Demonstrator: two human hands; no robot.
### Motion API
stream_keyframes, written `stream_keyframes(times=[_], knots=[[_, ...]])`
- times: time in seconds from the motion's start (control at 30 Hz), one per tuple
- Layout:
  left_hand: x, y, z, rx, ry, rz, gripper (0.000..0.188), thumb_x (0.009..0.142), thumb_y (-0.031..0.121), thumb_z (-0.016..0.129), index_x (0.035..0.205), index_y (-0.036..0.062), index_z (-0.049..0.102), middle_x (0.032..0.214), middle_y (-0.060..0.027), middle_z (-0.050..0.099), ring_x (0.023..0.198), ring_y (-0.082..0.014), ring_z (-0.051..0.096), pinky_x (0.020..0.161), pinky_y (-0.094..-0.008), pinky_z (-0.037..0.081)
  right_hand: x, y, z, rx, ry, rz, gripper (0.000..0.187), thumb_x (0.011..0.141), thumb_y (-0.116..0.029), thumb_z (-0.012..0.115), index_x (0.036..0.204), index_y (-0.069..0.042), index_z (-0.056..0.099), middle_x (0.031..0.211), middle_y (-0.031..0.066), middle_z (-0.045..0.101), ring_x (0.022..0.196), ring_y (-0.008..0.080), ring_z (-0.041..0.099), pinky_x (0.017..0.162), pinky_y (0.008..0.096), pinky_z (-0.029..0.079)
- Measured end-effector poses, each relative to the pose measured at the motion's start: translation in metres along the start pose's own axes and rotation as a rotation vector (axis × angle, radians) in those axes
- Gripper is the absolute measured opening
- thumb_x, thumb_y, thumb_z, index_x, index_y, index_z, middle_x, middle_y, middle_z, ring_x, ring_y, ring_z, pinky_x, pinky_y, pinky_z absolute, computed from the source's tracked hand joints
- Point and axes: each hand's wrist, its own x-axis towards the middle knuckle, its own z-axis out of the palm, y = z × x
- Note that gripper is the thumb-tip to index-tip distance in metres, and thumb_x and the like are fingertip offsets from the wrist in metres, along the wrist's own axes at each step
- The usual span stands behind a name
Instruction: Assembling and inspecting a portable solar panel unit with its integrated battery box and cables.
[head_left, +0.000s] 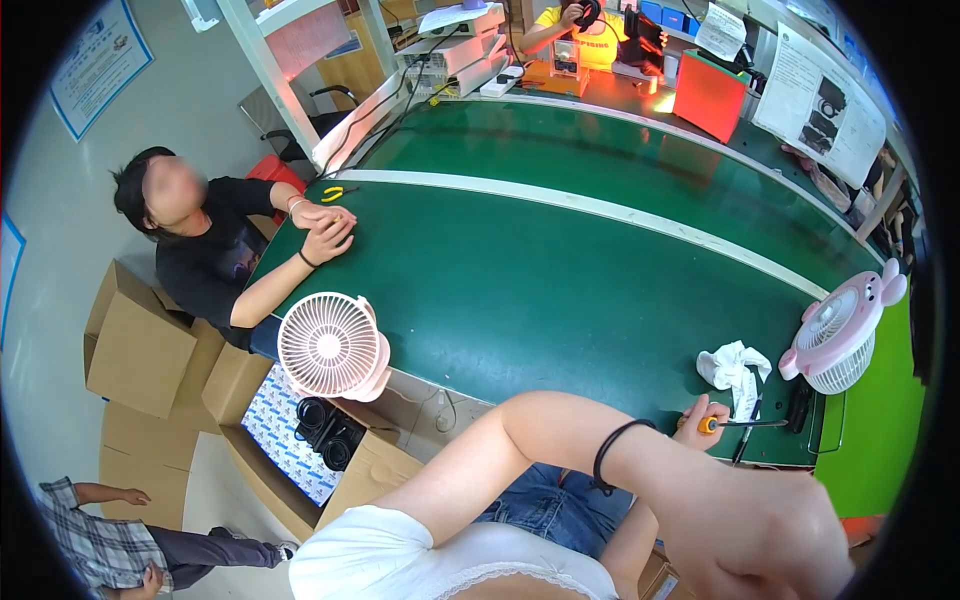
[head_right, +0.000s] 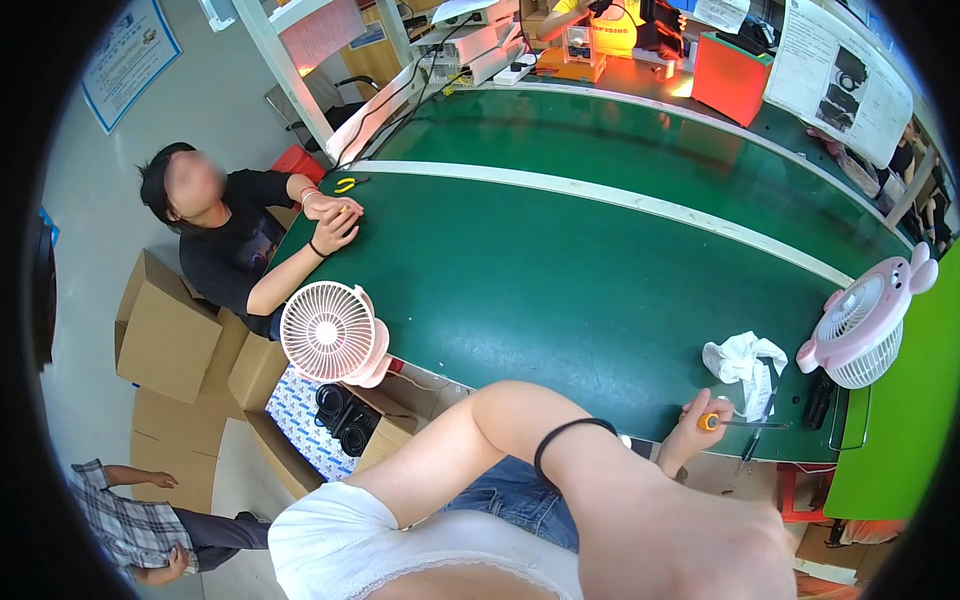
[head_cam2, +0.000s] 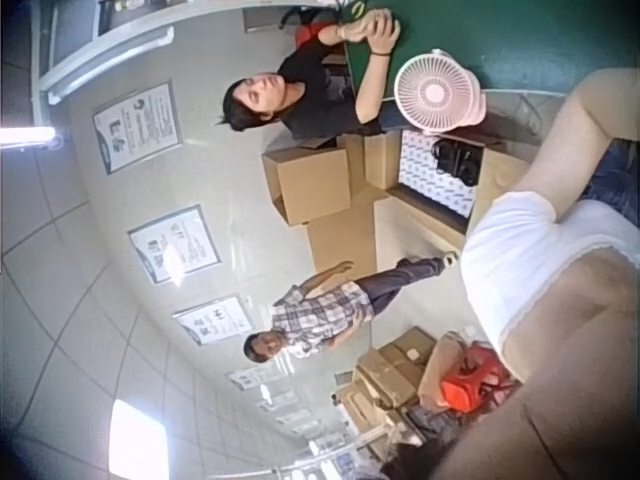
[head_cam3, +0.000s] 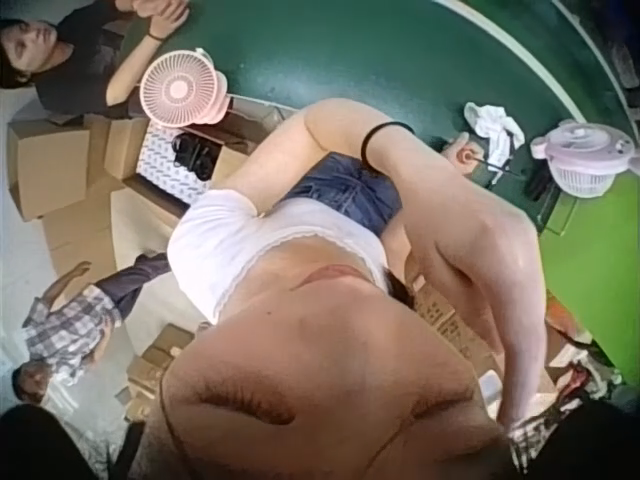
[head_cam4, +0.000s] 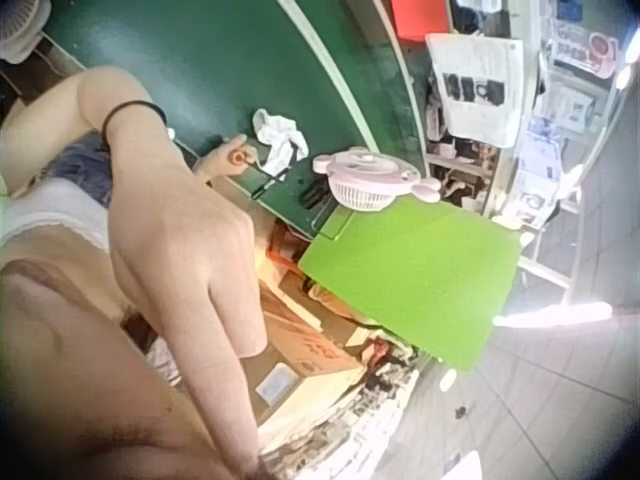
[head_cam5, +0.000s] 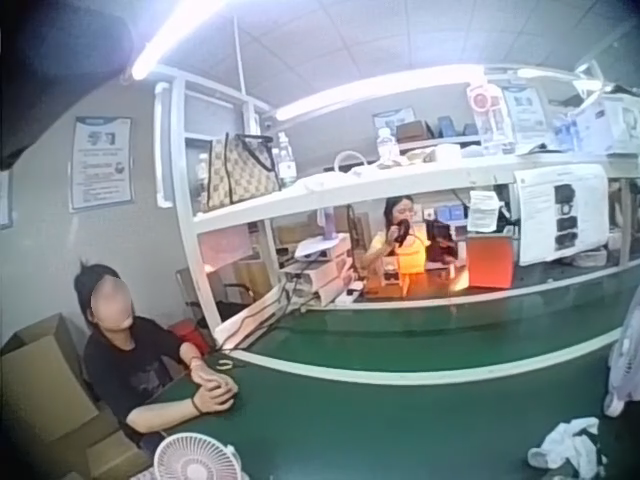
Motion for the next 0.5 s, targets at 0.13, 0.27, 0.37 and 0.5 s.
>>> stream_keyframes(times=[0.13,0.27,0.37,0.5], knots=[[-0.021,-0.021,0.006,0.063,-0.086,-0.023,0.023,0.103,0.014,0.049,0.112,0.0083,0.07,0.1,-0.0061,0.071,0.084,-0.0262,0.065,0.073,-0.0353,0.051,-0.001,-0.001,-0.002,0.013,0.017,0.003,0.03,0.096,-0.005,0.062,0.078,-0.011,0.039,0.066,-0.0016,0.041,0.055,0.0058,0.044,0.049,0.0196,0.032],[-0.037,-0.027,0.009,0.154,-0.138,0.002,0.022,0.1,0.016,0.053,0.085,0.0093,0.068,0.078,-0.0026,0.065,0.066,-0.023,0.062,0.054,-0.0346,0.046,-0.002,0.001,-0.003,0.027,0.027,-0.008,0.03,0.096,-0.004,0.062,0.079,-0.01,0.039,0.066,-0.0015,0.041,0.055,0.0061,0.044,0.049,0.0197,0.032],[-0.037,-0.006,-0.009,0.162,0.034,-0.057,0.025,0.088,0.0,0.051,0.11,-0.0002,0.062,0.094,-0.0097,0.068,0.06,-0.0212,0.059,0.057,-0.0299,0.047,-0.003,0.004,-0.001,0.012,0.022,0.046,0.029,0.095,-0.004,0.063,0.081,-0.01,0.039,0.066,-0.0004,0.043,0.054,0.0067,0.045,0.049,0.0206,0.034],[-0.031,0.015,-0.016,0.121,0.229,0.036,0.029,0.086,0.0,0.051,0.113,-0.002,0.061,0.094,-0.0135,0.068,0.067,-0.0271,0.063,0.059,-0.0322,0.049,0.003,0.021,-0.013,-0.041,-0.003,0.029,0.029,0.094,-0.004,0.065,0.08,-0.01,0.041,0.063,0.0013,0.046,0.053,0.0071,0.047,0.049,0.0202,0.036]])
